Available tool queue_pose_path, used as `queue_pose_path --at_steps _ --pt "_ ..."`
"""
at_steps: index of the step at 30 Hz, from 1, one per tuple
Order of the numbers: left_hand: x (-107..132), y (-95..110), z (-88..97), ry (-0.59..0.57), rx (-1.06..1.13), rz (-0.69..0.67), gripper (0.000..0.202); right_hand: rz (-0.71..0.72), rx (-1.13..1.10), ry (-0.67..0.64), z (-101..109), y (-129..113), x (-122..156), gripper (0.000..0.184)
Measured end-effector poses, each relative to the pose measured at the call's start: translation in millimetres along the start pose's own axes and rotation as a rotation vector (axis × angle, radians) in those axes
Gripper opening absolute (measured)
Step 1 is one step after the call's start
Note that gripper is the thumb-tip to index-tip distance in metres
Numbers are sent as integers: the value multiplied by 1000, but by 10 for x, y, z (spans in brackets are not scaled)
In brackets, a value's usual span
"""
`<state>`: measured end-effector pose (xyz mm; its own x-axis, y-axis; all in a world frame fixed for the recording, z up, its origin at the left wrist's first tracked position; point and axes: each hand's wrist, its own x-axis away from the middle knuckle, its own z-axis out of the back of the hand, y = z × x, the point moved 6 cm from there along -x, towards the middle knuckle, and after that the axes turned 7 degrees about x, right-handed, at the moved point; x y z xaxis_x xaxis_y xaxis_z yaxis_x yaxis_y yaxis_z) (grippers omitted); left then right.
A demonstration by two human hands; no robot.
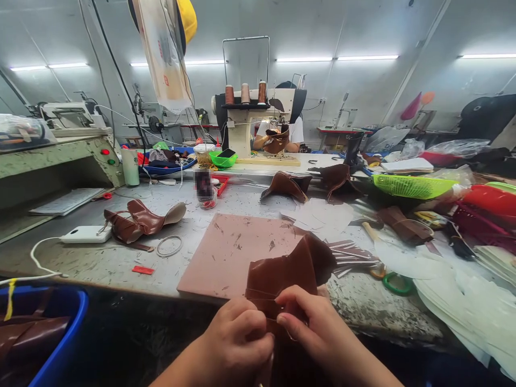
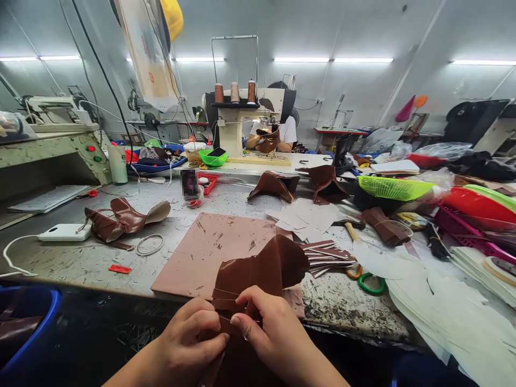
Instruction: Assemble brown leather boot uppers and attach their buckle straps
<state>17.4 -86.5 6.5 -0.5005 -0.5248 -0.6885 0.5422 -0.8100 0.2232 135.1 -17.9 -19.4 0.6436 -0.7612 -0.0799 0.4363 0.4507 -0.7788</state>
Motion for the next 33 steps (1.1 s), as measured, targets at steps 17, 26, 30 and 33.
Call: queue_pose_path --at_steps 17,26,30,33 --pt "256 -249 -174 -222 423 735 17 196 193 259 -112 -76 17 23" --pt "344 -300 -262 -246 320 953 14 -137 -511 -14 -225 75 -3 17" --pt "312 -263 -249 -212 253 843 13 -141 -430 5 -189 79 -7 18" --pt "273 -234 -233 -183 163 791 12 -74 -327 -20 -194 33 4 19"
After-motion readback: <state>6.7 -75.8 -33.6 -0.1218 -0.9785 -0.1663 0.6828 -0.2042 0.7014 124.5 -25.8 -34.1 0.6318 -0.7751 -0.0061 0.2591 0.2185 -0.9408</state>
